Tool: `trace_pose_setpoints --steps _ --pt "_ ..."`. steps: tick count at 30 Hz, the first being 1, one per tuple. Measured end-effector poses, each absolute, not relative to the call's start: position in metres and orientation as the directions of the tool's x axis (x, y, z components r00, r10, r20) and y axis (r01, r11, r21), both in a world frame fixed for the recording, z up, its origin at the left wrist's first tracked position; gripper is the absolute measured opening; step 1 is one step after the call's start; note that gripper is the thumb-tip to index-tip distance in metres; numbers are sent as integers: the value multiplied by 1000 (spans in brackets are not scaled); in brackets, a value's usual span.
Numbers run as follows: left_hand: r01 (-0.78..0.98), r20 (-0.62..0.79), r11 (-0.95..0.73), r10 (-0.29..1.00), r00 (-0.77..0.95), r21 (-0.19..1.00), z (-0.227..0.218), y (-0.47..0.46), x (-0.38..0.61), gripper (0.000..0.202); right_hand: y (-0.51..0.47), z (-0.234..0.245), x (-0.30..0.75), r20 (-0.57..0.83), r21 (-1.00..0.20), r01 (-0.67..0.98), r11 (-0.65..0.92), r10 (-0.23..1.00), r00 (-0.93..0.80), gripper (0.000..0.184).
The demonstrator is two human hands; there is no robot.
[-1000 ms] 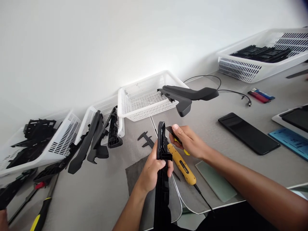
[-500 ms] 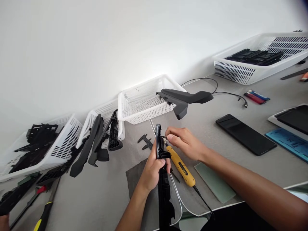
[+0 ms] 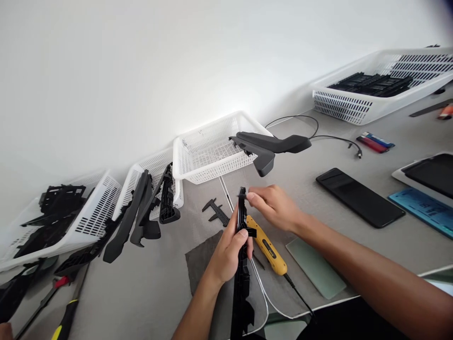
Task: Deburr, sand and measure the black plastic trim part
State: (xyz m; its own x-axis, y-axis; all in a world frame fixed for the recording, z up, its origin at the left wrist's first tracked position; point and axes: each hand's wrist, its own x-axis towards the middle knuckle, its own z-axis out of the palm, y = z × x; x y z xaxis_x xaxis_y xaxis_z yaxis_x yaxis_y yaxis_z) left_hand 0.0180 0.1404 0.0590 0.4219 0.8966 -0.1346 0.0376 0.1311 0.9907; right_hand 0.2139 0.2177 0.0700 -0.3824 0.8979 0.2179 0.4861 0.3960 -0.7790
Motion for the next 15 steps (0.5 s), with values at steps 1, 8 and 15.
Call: trace_pose_setpoints --steps 1,8,15 --pt "46 -138 130 898 419 990 59 140 19 74 218 70 214 210 -775 479 413 882 -421 50" --pt "2 -132 143 907 401 990 59 141 17 74 224 65 220 250 -771 529 355 933 -260 55" --pt "-22 -136 157 910 393 987 59 142 14 77 225 64 220 229 -770 530 356 929 -291 62"
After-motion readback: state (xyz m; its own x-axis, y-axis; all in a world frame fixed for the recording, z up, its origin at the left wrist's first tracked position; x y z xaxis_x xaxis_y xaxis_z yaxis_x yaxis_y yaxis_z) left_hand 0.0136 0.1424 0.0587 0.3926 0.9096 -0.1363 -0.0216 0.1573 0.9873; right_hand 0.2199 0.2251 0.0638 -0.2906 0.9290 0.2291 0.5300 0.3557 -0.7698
